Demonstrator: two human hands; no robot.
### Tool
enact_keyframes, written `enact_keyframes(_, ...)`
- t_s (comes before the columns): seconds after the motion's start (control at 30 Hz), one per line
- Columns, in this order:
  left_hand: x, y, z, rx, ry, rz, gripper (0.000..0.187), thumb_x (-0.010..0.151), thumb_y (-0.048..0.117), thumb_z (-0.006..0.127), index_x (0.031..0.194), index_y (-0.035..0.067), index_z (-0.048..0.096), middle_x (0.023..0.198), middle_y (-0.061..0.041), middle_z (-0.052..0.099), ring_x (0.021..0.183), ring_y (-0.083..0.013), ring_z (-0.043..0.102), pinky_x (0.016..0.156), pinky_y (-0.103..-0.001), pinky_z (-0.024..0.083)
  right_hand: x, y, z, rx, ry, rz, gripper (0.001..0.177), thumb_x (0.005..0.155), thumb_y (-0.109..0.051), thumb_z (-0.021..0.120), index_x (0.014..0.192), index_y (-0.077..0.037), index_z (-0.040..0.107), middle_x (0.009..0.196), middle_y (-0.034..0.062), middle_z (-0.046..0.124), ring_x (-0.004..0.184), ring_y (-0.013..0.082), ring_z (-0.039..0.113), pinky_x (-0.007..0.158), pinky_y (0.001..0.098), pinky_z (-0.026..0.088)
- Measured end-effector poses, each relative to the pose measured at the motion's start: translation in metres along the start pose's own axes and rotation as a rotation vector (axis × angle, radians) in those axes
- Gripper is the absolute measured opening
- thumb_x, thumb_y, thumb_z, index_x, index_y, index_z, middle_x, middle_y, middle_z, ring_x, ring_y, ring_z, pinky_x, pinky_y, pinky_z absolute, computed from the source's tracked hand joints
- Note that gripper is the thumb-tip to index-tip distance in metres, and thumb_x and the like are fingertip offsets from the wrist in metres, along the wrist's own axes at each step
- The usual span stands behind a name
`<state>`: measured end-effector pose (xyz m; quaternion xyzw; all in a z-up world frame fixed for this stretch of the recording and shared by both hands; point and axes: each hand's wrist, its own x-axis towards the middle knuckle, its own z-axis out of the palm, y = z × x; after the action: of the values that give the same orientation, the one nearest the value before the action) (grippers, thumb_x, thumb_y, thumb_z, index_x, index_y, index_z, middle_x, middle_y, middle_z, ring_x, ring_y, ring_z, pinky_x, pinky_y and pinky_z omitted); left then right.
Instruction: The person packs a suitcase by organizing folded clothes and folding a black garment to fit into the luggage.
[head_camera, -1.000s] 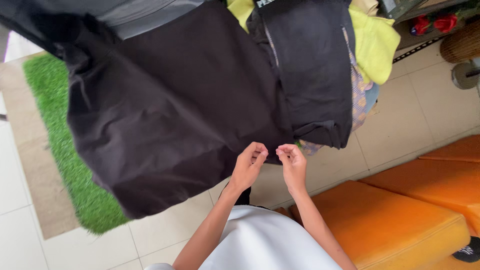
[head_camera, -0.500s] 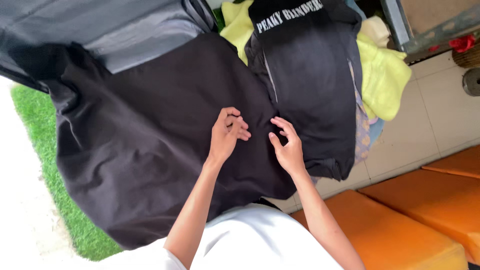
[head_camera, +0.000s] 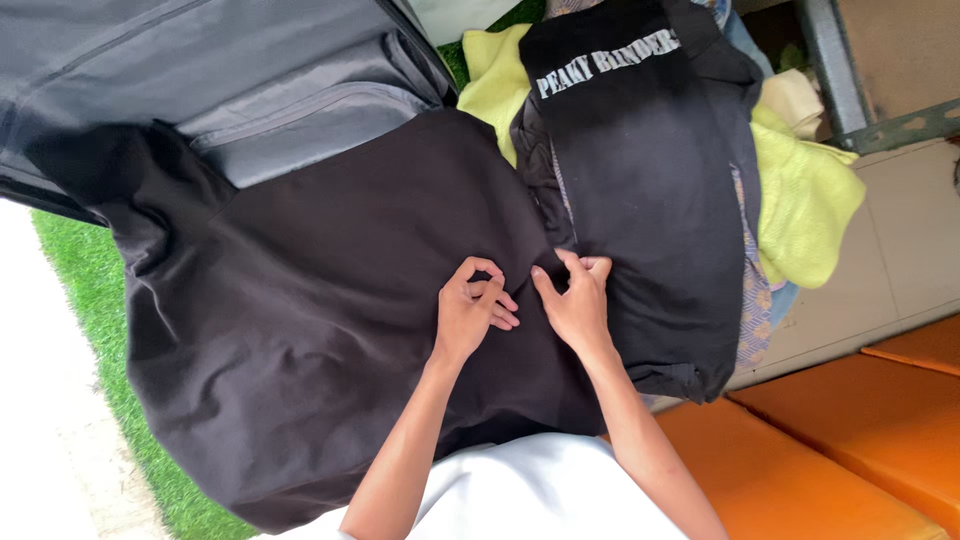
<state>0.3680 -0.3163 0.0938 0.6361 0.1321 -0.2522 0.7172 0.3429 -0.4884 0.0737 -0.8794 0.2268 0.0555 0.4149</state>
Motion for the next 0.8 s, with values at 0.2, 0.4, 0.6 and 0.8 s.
enact_keyframes(0.2,-0.001,0.013,0.0,0.023,-0.017,-0.067,0.011,0.101,0.01,0.056,0.107,0.001,0.058,0.07,-0.016,0.073,0.053,-0.022,0.072,0.046,-0.031,0.06,-0.003,0.011,0.006,0.24,0.08,-0.099,0.037,0.086,-0.018,0.078,0.112,0.007,0.068,0.117,0.0121,0.055,0.101,0.0208,0.059,0.088,0.0368,0.05)
enact_keyframes(0.4,-0.006,0.056,-0.008,0.085,0.004,0.173,0.013,0.102,0.012,0.059,0.112,0.003,0.059,0.075,-0.008,0.066,0.054,-0.0149,0.062,0.045,-0.026,0.051,0.019,0.01,-0.017,0.904,-0.248,-0.177,0.024,0.095,-0.002,0.076,0.107,0.0,0.056,0.101,0.0031,0.057,0.104,0.0111,0.056,0.094,0.0285,0.046)
enact_keyframes(0.6,0.066,0.098,-0.044,0.778,0.357,0.855,0.03,0.099,0.011,0.069,0.127,0.006,0.06,0.13,-0.014,0.059,0.12,-0.0308,0.053,0.097,-0.043,0.043,0.066,-0.023,-0.033,1.314,-0.523,0.033,0.064,0.101,-0.001,0.072,0.157,-0.007,0.041,0.104,0.0074,0.061,0.098,0.0134,0.061,0.095,0.0306,0.049)
enact_keyframes(0.8,0.117,0.097,-0.064,1.08,0.473,0.862,0.028,0.101,0.02,0.072,0.125,0.008,0.065,0.12,-0.008,0.059,0.114,-0.0294,0.054,0.105,-0.048,0.029,0.089,-0.072,-0.029,1.092,-0.322,0.026,0.045,0.088,0.002,0.073,0.132,-0.004,0.062,0.115,0.0023,0.069,0.105,0.0145,0.066,0.098,0.0353,0.055)
